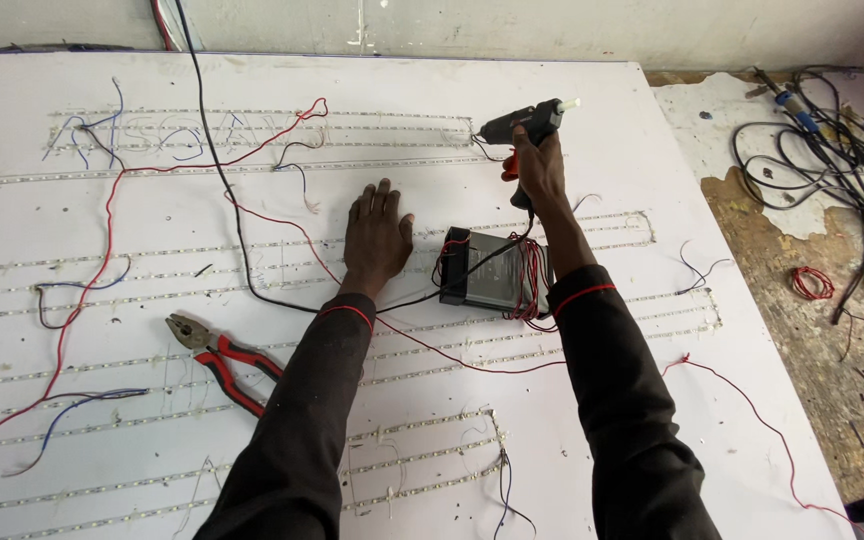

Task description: The person uses a hot glue gun to attach LED strip lights to a white board, following a pre-drawn outline. They also use pliers to strip and connect wires to the LED strips and a power supply unit.

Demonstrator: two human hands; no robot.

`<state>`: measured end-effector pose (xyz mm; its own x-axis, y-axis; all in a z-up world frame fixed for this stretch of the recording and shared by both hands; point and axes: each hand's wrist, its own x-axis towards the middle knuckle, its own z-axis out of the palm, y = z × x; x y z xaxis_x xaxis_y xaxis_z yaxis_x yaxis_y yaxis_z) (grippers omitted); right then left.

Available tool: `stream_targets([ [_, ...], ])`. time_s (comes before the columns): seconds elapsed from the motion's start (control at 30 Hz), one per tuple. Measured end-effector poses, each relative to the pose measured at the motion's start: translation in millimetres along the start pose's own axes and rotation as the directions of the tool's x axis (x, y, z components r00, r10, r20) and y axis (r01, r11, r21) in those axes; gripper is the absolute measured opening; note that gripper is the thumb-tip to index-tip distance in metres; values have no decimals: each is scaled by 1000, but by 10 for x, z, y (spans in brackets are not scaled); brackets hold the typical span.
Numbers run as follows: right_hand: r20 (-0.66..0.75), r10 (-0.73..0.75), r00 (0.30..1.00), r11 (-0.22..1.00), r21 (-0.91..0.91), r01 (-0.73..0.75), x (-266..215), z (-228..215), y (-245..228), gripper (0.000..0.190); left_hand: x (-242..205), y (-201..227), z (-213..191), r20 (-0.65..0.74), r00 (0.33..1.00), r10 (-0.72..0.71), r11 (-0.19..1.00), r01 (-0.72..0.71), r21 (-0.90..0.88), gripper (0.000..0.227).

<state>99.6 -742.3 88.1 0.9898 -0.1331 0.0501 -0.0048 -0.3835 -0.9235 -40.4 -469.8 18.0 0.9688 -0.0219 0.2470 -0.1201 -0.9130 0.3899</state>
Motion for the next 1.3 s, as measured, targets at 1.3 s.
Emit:
stream_targets([
  [1.3, -65, 57, 996, 975, -212, -69, -54, 229, -119, 37, -6, -1, -64, -23, 1000, 2, 1000, -2, -11, 53],
])
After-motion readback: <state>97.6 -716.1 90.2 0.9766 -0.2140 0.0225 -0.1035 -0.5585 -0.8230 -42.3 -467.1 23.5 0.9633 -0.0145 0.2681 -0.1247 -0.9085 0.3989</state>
